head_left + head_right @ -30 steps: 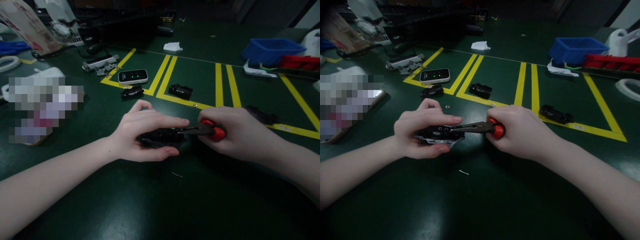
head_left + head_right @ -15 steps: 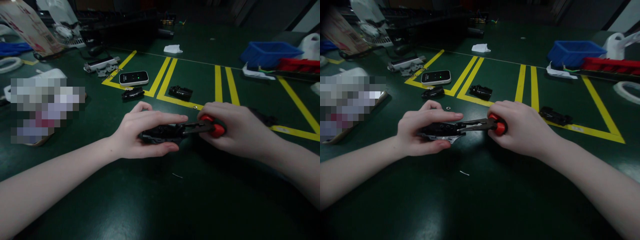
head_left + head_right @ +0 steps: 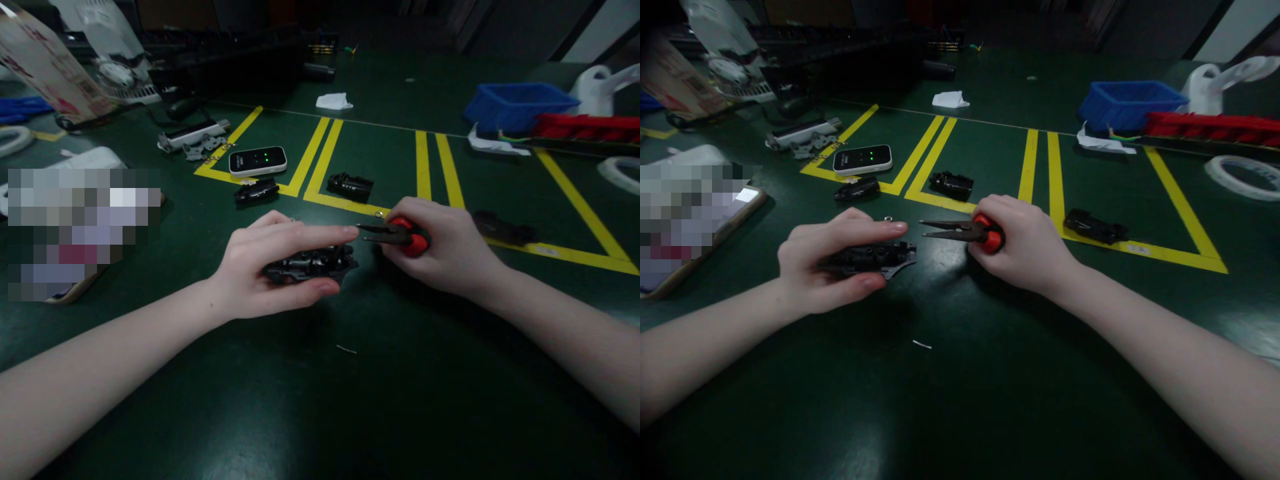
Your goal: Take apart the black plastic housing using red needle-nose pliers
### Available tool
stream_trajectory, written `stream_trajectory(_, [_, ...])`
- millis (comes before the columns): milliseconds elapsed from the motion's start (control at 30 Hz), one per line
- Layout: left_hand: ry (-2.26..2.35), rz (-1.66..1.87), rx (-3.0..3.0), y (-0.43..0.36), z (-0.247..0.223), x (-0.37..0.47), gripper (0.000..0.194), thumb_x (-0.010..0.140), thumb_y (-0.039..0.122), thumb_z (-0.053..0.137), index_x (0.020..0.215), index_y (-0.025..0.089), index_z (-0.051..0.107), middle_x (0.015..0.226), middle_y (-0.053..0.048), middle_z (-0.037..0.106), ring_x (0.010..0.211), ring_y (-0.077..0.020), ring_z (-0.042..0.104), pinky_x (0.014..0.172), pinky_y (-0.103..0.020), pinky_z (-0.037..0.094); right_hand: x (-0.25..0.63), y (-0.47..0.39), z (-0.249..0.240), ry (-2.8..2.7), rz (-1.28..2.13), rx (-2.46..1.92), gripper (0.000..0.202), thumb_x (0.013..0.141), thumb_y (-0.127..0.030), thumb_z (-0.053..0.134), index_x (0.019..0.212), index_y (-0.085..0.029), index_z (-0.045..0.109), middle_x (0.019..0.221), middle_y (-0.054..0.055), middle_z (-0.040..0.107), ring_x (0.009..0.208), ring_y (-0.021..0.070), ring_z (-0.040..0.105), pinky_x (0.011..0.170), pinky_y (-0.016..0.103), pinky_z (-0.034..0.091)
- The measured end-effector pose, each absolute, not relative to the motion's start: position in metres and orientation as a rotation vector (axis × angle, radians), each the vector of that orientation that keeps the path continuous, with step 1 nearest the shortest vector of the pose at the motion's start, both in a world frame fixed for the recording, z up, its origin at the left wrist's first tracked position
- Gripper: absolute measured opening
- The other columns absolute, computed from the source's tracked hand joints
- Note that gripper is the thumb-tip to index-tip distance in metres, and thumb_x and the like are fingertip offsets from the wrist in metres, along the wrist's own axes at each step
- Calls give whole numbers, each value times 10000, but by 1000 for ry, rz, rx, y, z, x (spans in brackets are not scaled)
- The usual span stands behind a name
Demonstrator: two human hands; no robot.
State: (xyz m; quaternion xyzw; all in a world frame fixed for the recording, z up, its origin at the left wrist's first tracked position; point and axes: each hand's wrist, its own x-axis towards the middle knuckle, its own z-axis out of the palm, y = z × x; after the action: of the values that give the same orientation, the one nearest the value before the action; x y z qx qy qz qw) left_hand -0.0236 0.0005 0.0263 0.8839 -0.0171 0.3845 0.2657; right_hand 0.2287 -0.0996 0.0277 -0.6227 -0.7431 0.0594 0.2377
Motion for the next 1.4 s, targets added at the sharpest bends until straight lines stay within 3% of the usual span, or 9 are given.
stream_trajectory(333, [-62,963,2427,-2,26,-23,291,914,313,640,1179,193,634,924,-35,754,763,-149,659,749,-309,486,223,-99,23,-2088,86,-1698,125,789,-303,594,795,-218,501,803,48,577,755,203,509,674,353,379])
stream_trajectory(600, [18,832,2471,-5,27,-22,256,933,252,584,1172,183,643,974,-25,740,818,-136,636,822,-302,471,223,-99,22,-2099,8,-1723,112,773,-258,612,810,-193,530,822,37,582,779,183,515,700,336,400])
stream_trajectory(767, [7,780,2519,-8,25,-20,266,950,330,552,1140,189,673,866,-25,731,735,-145,613,780,-313,469,225,-99,20,-2123,-60,-1759,259,896,-424,607,895,-166,581,881,17,587,811,149,557,749,339,485])
stream_trajectory(1100, [18,801,2479,-7,22,-19,330,935,402,562,1196,222,653,880,-17,719,759,-157,616,774,-321,451,226,-100,16,-2135,-115,-1818,292,934,-427,587,1038,-157,613,1004,47,629,870,154,609,772,353,540])
stream_trajectory(1400, [46,870,2363,-5,18,-18,362,898,461,593,1174,231,635,1022,-59,736,829,-199,646,755,-349,477,226,-102,16,-2090,-114,-1761,284,932,-438,585,969,-158,607,921,27,613,805,136,588,725,324,527])
